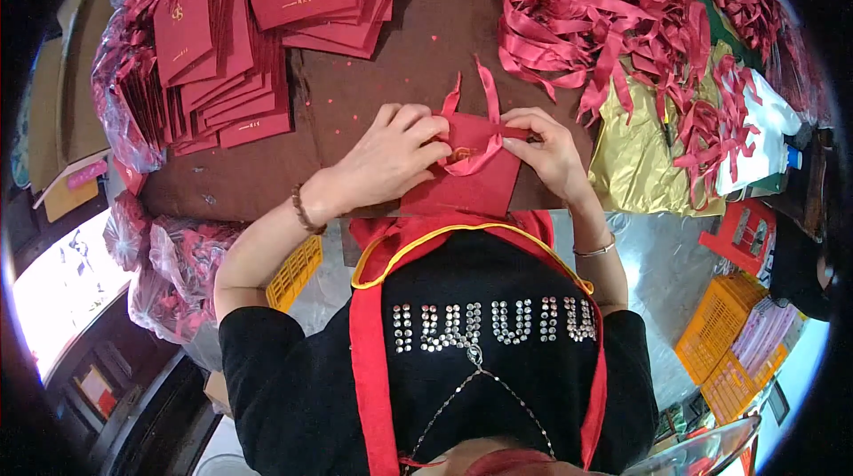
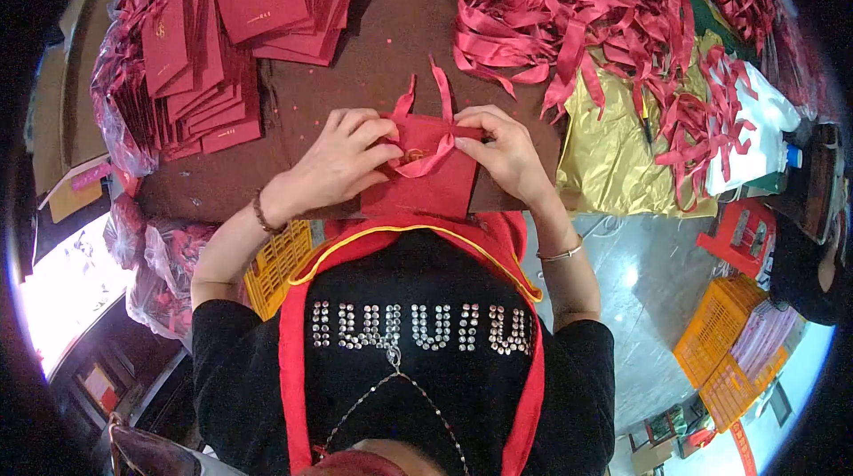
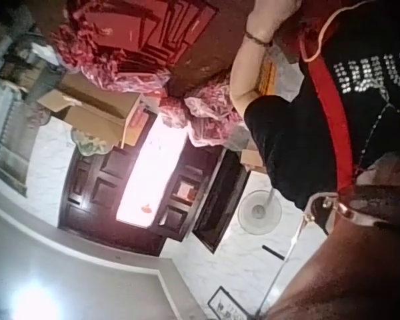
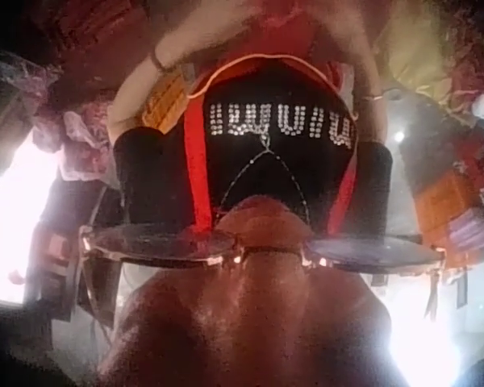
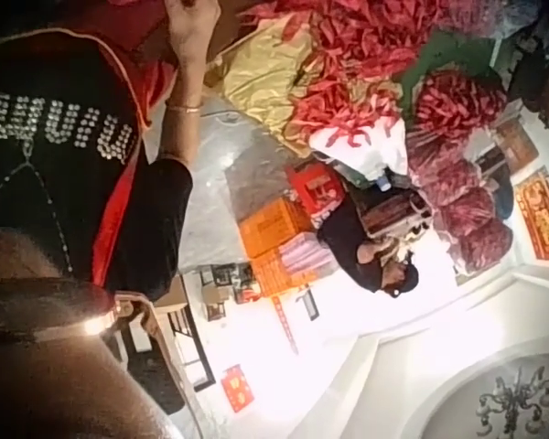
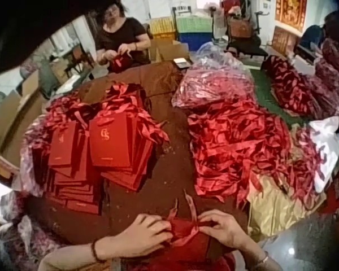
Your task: The person attaches ribbon handles to small gift bags by threading ribbons through the bag holes by hand, then gathers and aligns the assembled gift bags into a stack.
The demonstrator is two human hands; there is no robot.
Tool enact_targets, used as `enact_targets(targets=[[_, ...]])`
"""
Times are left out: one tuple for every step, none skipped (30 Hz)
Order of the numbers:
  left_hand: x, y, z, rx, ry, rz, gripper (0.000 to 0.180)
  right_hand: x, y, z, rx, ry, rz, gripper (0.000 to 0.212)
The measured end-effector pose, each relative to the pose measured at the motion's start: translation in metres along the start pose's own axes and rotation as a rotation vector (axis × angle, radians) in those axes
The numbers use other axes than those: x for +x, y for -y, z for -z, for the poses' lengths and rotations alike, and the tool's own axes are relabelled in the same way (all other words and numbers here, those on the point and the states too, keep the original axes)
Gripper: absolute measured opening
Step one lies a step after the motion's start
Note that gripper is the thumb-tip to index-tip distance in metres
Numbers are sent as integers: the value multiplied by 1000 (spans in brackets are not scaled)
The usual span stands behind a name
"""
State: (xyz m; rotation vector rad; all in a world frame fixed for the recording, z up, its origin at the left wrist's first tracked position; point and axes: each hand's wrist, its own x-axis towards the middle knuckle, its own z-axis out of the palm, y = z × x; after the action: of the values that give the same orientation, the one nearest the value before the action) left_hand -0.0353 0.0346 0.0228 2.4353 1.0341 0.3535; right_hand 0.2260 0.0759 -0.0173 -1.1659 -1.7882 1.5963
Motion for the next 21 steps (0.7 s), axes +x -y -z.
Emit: enact_targets(targets=[[-3, 1, -9, 32, -56, -30, 25, 0, -1, -1, -5, -1, 15, 19], [-2, 0, -11, 66, -111, -62, 25, 0, -2, -1, -11, -5, 31, 18], [0, -1, -10, 53, -149, -85, 22, 0, -1, -1, -13, -6, 32, 18], [3, -2, -9, 54, -150, -88, 22, -1, 1, -1, -6, -5, 24, 18], [6, -3, -8, -15, -129, -52, 19, -1, 3, -1, 0, -2, 18, 18], [8, -3, -7, -85, -108, -17, 17, -2, 4, -2, -2, -1, 21, 18], [11, -1, -5, -56, -84, -5, 28, -3, 3, -2, 10, -7, 10, 17], [15, -3, 1, -55, -84, -10, 28, -3, 3, -3, 23, -17, -2, 17], [20, -5, 8, -110, -20, 63, 38, -4, 3, -3, 22, -21, -1, 17], [23, -6, 12, -165, 46, 137, 48, -4, 3, -4, 7, -30, 2, 17], [22, -1, 10, -144, -31, 87, 60, -5, 3, -4, -9, -35, 7, 17], [24, 2, 9, -142, -32, 86, 60, -6, 3, -3, -9, -36, 9, 17], [27, 3, 9, -320, -122, 214, 58, -6, 2, -3, -28, -30, 43, 17], [30, 5, 9, -497, -213, 342, 55, -7, 2, -2, -46, -23, 77, 17], [32, 16, 6, -406, -263, 369, 49, -7, 6, -3, -46, -22, 80, 17], [33, 20, 6, -463, -227, 508, 39, -6, 12, -5, -21, -9, 38, 17], [33, 25, 3, -398, -168, 494, 34, -5, 16, -5, 3, 4, -3, 16], [34, 30, 2, -333, -110, 479, 30, -4, 14, -5, 1, 5, 1, 16], [36, 34, 1, -330, -114, 479, 30, -4, 11, -6, -1, 2, 40, 17], [37, 36, 0, -385, -74, 543, 29, -4, 9, -7, -1, 2, 77, 17], [38, 39, -1, -440, -33, 606, 28, -4, 10, -6, -1, 7, 80, 17]])
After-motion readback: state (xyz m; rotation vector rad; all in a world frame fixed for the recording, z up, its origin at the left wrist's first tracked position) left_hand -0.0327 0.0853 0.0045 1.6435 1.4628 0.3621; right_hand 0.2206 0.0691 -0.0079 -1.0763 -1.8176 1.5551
